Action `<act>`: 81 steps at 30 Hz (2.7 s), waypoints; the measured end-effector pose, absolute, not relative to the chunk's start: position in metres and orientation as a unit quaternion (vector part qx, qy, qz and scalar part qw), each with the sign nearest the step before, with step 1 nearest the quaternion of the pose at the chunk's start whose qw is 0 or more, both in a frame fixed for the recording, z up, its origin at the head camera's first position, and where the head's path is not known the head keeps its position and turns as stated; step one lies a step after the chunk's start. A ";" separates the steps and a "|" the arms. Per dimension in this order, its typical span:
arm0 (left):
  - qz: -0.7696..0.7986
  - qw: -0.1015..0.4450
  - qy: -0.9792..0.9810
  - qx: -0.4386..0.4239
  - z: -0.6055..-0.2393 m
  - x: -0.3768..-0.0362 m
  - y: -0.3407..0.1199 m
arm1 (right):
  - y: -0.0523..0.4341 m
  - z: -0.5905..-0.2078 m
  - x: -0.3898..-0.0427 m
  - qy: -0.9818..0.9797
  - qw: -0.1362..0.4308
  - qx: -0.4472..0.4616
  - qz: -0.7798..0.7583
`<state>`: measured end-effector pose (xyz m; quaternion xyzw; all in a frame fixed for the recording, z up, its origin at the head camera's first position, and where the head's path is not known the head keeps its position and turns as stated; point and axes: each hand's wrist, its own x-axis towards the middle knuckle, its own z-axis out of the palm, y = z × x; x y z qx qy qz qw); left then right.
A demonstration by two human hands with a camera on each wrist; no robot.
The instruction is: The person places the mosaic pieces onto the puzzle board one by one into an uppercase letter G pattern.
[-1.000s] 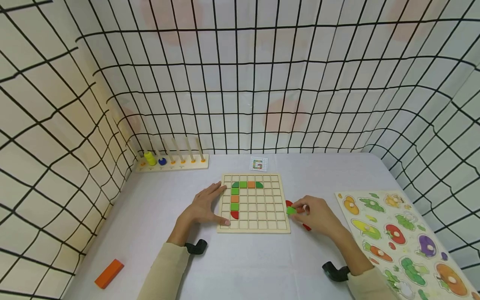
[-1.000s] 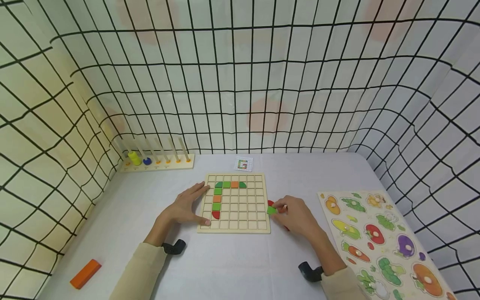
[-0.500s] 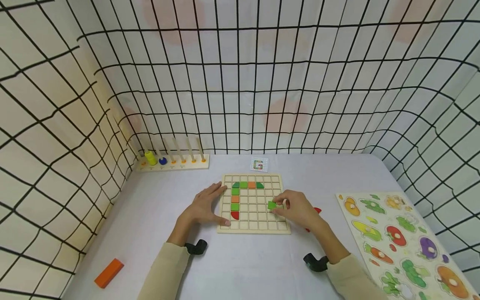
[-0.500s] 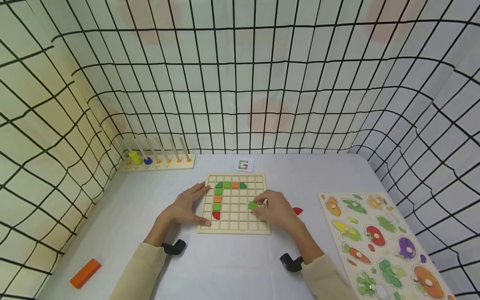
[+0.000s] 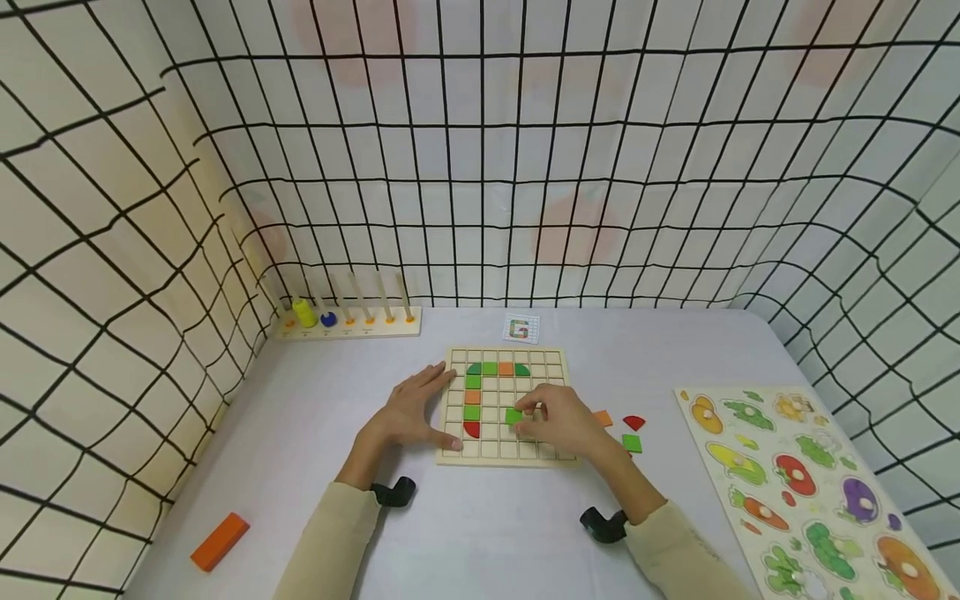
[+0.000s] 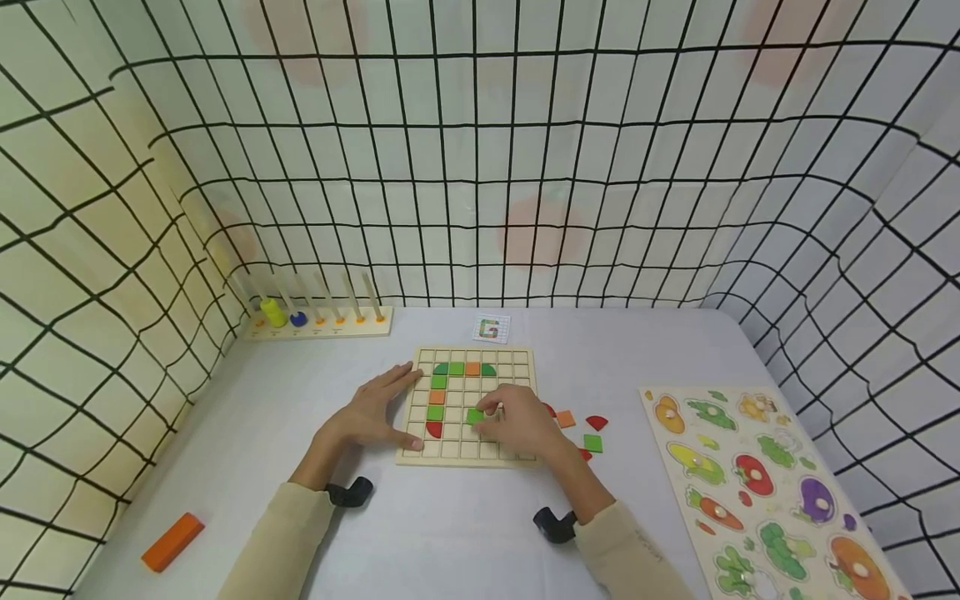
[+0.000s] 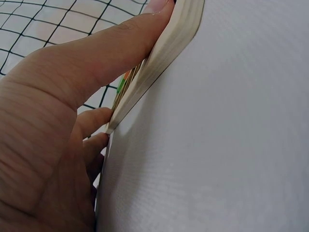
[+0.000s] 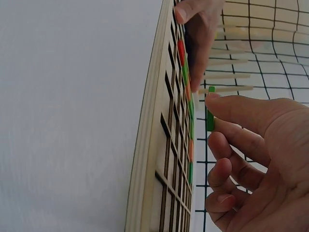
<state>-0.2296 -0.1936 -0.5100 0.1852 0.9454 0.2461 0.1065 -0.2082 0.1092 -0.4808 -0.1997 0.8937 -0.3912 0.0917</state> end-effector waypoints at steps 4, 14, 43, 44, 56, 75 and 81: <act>0.244 0.108 0.946 0.184 -0.511 -0.230 -0.193 | 0.099 -0.484 -0.208 0.896 0.100 -0.195 -0.385; 0.247 0.105 0.946 0.180 -0.511 -0.232 -0.193 | 0.081 -0.493 -0.208 0.894 0.099 -0.215 -0.381; 0.252 0.108 0.945 0.177 -0.512 -0.231 -0.193 | 0.072 -0.494 -0.201 0.897 0.108 -0.204 -0.377; 0.253 0.108 0.945 0.176 -0.512 -0.230 -0.193 | 0.072 -0.493 -0.201 0.897 0.108 -0.204 -0.378; 0.246 0.106 0.946 0.183 -0.509 -0.230 -0.192 | 0.088 -0.494 -0.203 0.896 0.103 -0.183 -0.391; 0.246 0.108 0.946 0.183 -0.509 -0.229 -0.192 | 0.167 -0.488 -0.211 0.911 0.083 -0.136 -0.380; 0.248 0.107 0.946 0.182 -0.511 -0.230 -0.193 | 0.191 -0.486 -0.213 0.923 0.067 -0.133 -0.355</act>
